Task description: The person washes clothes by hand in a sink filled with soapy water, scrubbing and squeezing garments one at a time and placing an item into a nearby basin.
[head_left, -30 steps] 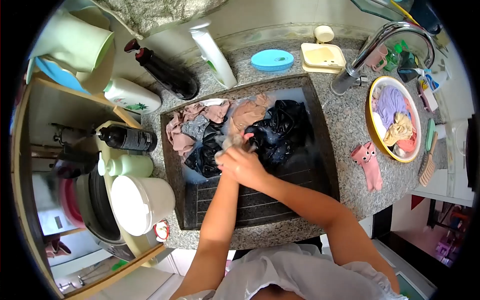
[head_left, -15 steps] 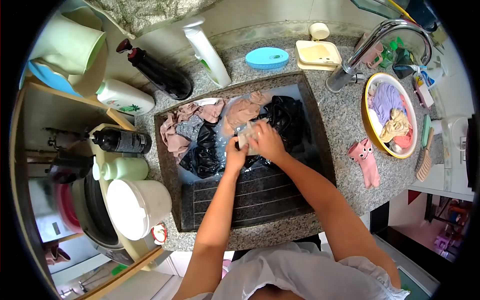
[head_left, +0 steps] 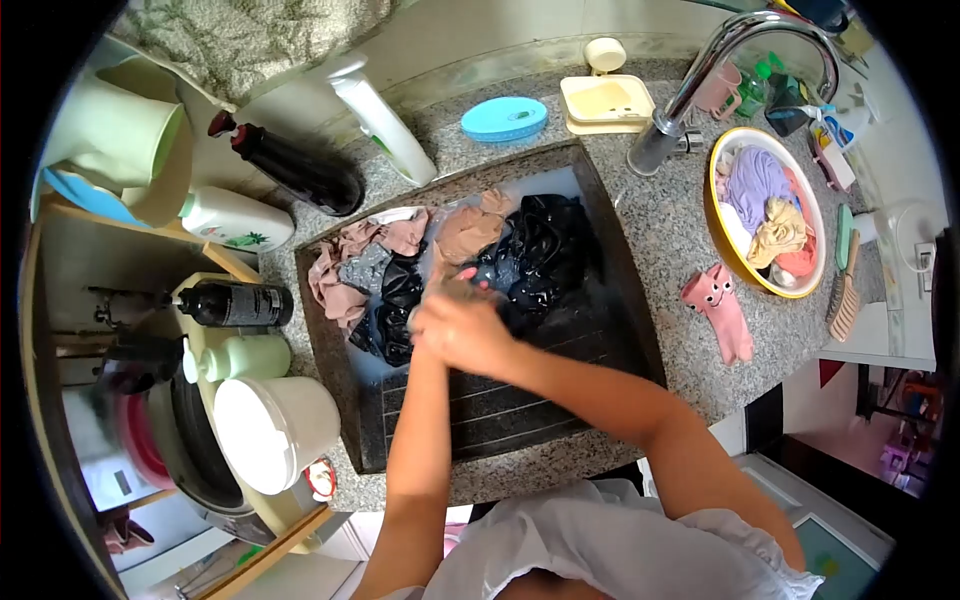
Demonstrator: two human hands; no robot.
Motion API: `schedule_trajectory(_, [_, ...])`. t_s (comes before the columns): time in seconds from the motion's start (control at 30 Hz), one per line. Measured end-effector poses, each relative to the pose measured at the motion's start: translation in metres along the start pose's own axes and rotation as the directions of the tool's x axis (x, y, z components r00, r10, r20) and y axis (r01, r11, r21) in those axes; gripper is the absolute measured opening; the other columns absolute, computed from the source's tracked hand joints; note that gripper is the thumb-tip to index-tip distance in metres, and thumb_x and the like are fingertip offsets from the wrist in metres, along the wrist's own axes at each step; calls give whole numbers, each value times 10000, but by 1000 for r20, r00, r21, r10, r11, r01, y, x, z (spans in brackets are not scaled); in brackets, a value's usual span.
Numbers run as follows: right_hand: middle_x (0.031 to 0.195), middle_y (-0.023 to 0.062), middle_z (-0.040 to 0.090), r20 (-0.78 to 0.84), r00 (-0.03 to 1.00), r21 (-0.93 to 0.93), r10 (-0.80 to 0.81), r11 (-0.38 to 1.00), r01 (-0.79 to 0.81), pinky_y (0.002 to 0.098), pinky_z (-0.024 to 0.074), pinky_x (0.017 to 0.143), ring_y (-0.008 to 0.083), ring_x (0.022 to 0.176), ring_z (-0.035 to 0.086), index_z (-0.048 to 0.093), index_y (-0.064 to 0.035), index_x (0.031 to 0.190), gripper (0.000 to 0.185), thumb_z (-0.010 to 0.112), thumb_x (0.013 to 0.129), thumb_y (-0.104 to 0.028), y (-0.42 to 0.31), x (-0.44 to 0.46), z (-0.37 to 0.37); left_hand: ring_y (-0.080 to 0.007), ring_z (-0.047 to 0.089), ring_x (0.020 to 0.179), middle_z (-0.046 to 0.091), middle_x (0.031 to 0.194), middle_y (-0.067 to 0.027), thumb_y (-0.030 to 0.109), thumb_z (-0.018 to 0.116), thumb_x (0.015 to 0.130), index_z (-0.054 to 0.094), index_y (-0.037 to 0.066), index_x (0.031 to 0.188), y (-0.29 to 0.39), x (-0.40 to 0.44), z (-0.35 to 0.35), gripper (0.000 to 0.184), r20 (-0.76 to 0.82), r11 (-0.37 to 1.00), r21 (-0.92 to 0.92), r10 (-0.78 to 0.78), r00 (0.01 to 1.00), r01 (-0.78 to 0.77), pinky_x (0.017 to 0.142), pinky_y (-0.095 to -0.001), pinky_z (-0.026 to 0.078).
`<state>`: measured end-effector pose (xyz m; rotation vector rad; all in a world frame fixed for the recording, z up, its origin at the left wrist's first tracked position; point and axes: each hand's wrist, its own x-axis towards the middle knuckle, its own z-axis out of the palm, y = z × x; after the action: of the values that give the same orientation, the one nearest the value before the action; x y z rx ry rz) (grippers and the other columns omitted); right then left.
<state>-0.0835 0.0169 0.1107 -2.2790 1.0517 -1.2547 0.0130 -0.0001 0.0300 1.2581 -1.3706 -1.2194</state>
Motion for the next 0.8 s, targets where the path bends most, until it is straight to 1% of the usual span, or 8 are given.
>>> schedule_trajectory(0.07, [730,47,489,30,992,-59,-122,991,123,326,460,551,207,624,567,549,-116,676,141,627,611,-215,-10,-4,13,-197,555,760,559,873,-102,398,440,890,571,96,826,2,14,-13,335,641,-4,-760,-175,748,650,637,-304,475])
schedule_trajectory(0.13, [651,30,498,-21,997,-89,-71,994,69,326,456,530,199,578,563,540,-119,609,170,631,582,-259,2,-5,19,-172,572,781,569,837,-87,385,483,873,539,99,691,2,14,-6,344,646,53,-763,15,763,644,583,-291,461])
schedule_trajectory(0.23, [604,54,573,-58,988,-67,145,987,-149,354,450,482,235,562,581,563,-136,572,119,608,586,-245,50,1,15,-197,592,855,602,937,-78,325,492,866,572,111,949,29,-5,16,243,241,253,-873,-518,821,416,679,-315,497])
schedule_trajectory(0.47, [808,114,547,-18,950,-235,311,923,-306,389,466,557,292,659,577,553,-86,814,152,558,768,-231,118,-26,-2,-255,550,978,567,1073,-128,207,530,844,513,46,1100,23,9,24,303,-48,617,-647,-619,784,447,845,-378,436])
schedule_trajectory(0.53, [877,128,524,23,946,-275,324,912,-305,396,465,599,297,701,571,540,-82,885,190,558,781,-240,120,-40,-4,-332,519,988,512,1106,-197,34,549,770,464,25,1132,-36,9,26,371,-288,953,302,89,953,2,842,-404,420])
schedule_trajectory(0.67, [917,131,526,270,962,-301,44,953,41,437,447,685,303,786,565,545,-96,1054,324,557,793,-288,142,-65,2,-413,513,853,527,967,-222,55,539,762,502,132,1117,-34,2,24,365,-69,712,690,-115,991,131,747,-441,433])
schedule_trajectory(0.77, [844,110,591,437,733,-354,521,849,-392,412,451,711,314,871,565,603,-124,967,231,562,767,-232,164,-55,14,-256,577,755,611,771,-95,129,545,826,590,72,966,-58,21,13,158,-136,860,425,-247,960,281,695,-337,438])
schedule_trajectory(0.8, [844,110,591,433,735,-352,522,848,-396,412,451,711,314,871,565,603,-124,967,231,562,767,-232,159,-52,25,-224,571,877,612,952,-69,209,536,850,560,82,1040,-62,29,9,230,-93,776,45,-624,776,630,746,-329,438])
